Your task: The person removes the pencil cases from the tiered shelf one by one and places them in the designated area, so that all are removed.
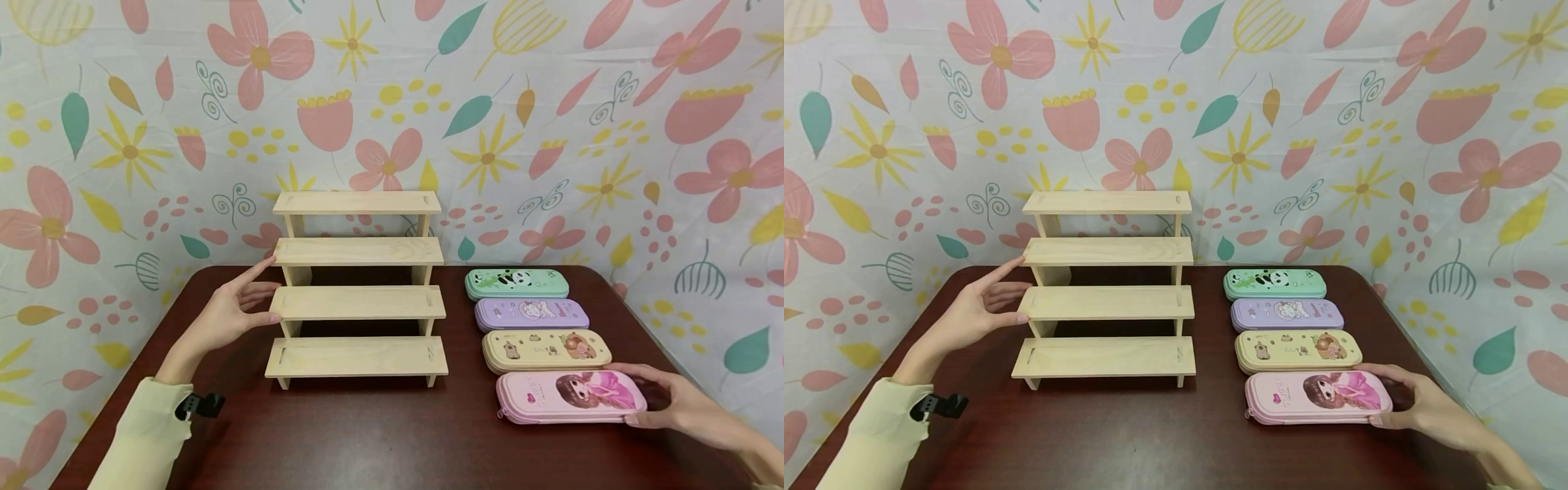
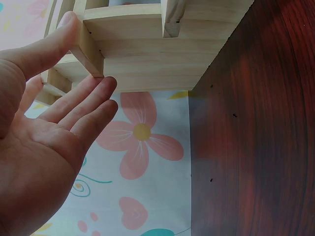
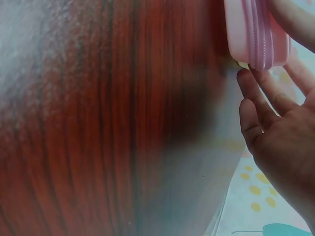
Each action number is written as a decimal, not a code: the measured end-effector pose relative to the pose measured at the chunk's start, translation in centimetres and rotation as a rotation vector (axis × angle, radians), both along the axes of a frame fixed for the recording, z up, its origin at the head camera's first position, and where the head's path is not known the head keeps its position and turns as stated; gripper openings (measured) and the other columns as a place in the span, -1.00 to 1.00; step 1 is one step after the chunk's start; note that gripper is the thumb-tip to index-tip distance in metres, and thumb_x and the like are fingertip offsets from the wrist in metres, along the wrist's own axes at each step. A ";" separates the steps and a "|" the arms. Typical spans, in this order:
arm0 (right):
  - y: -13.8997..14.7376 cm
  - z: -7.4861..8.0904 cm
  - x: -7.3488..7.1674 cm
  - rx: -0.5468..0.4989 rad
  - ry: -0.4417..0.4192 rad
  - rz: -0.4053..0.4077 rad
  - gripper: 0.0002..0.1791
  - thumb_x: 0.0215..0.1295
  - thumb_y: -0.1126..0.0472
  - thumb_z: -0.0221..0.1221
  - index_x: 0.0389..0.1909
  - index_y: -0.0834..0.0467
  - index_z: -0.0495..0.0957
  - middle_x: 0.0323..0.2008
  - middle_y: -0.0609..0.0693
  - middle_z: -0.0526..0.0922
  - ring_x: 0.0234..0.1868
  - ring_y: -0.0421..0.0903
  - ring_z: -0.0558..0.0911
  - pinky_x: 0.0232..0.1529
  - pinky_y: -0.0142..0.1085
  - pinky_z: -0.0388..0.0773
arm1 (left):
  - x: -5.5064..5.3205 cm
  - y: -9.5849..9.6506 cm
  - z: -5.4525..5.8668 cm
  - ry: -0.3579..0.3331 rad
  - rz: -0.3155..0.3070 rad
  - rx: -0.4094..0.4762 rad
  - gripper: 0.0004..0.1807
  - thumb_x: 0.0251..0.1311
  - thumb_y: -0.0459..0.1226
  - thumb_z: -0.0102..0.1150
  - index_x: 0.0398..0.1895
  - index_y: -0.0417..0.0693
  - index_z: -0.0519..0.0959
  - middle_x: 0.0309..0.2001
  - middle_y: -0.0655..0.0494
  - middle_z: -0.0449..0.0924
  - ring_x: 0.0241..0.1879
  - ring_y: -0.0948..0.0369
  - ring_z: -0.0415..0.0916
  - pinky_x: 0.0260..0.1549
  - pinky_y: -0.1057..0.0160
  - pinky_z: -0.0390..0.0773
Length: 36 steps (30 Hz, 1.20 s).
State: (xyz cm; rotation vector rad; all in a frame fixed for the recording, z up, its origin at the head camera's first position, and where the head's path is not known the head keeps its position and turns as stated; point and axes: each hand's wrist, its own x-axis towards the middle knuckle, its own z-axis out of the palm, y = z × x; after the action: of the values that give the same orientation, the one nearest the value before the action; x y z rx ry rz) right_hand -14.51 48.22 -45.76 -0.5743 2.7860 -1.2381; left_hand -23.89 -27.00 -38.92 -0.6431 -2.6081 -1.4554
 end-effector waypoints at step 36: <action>1.0 0.0 0.0 -0.080 -0.078 0.087 -0.16 0.17 0.55 0.42 0.49 0.32 0.35 0.19 -0.22 0.63 0.06 -0.27 0.65 -0.14 -0.38 0.69 | 0.3 0.1 -0.1 -0.004 -0.008 -0.010 0.13 0.20 -0.35 0.56 0.72 0.31 0.08 0.36 -0.31 0.49 0.34 -0.13 0.50 0.30 -0.15 0.47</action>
State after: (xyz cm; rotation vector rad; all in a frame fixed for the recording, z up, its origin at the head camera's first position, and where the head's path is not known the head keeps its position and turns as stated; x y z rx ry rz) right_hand -14.50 49.25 -45.72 -0.6313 2.6289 -1.3290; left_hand -23.58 -26.93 -38.98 -0.6524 -2.6208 -1.4481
